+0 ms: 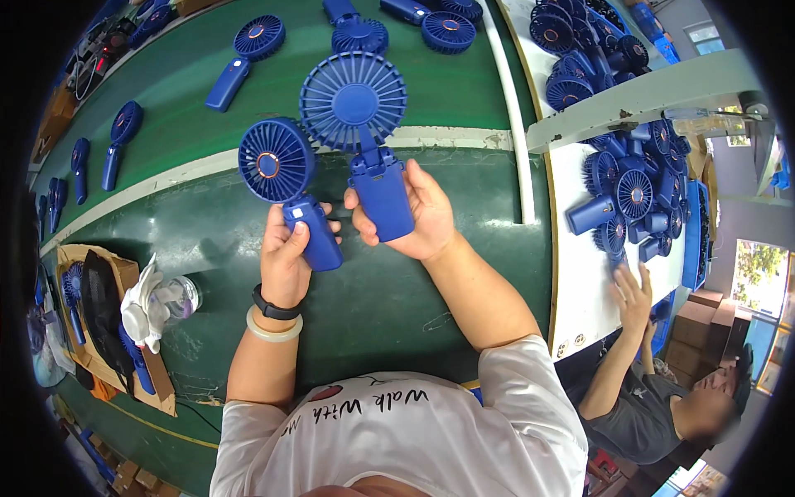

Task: The person repeatedly picks up blue handheld fans from a green workbench, presses a button to activate them, and places them back down. The person handles the fans one at a time, cycling through the same pick-up, test, and placement actions throughout the clip.

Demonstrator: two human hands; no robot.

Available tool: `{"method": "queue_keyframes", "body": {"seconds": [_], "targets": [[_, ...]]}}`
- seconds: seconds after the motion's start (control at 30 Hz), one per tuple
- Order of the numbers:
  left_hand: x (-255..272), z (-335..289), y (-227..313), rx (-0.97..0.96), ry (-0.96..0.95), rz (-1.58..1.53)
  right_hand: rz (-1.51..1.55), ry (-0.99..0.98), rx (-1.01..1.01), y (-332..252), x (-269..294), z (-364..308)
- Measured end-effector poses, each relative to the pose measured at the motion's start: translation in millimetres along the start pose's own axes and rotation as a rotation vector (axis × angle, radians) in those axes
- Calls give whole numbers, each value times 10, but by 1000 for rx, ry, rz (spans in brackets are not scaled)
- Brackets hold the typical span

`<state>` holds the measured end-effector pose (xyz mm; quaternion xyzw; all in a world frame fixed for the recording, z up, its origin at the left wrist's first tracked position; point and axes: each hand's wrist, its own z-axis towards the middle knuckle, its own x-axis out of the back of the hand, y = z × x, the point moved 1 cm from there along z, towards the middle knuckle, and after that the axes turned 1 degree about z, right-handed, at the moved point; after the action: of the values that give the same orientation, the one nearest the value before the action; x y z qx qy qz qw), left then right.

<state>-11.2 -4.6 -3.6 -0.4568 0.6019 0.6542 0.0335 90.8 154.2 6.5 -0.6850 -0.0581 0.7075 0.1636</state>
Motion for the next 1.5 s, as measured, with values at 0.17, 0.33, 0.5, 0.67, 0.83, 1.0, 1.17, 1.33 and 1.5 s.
{"method": "queue_keyframes", "body": {"seconds": [0.17,0.33,0.5,0.67,0.83,1.0,1.17,1.33,1.5], "targets": [[-25,-15,14,-39,21,17,4,43,43,-34,88,-4],[20,-12,-11,-42,-7,26,-30,66,47,-24,97,9],[-3,-8,-13,-46,19,24,-39,46,35,-21,101,25],[-7,-1,-8,-35,-9,27,-100,72,42,-41,149,22],[9,-12,-12,-39,-7,27,-233,282,201,7,22,71],[-23,-3,-37,-9,50,-37,-527,389,130,-26,45,13],[-73,-44,-37,-14,8,42,-773,417,202,38,26,31],[-24,-57,-91,56,-68,84,-759,430,208,38,33,51],[-11,-75,-96,47,-66,78,-804,417,175,4,87,18]]}}
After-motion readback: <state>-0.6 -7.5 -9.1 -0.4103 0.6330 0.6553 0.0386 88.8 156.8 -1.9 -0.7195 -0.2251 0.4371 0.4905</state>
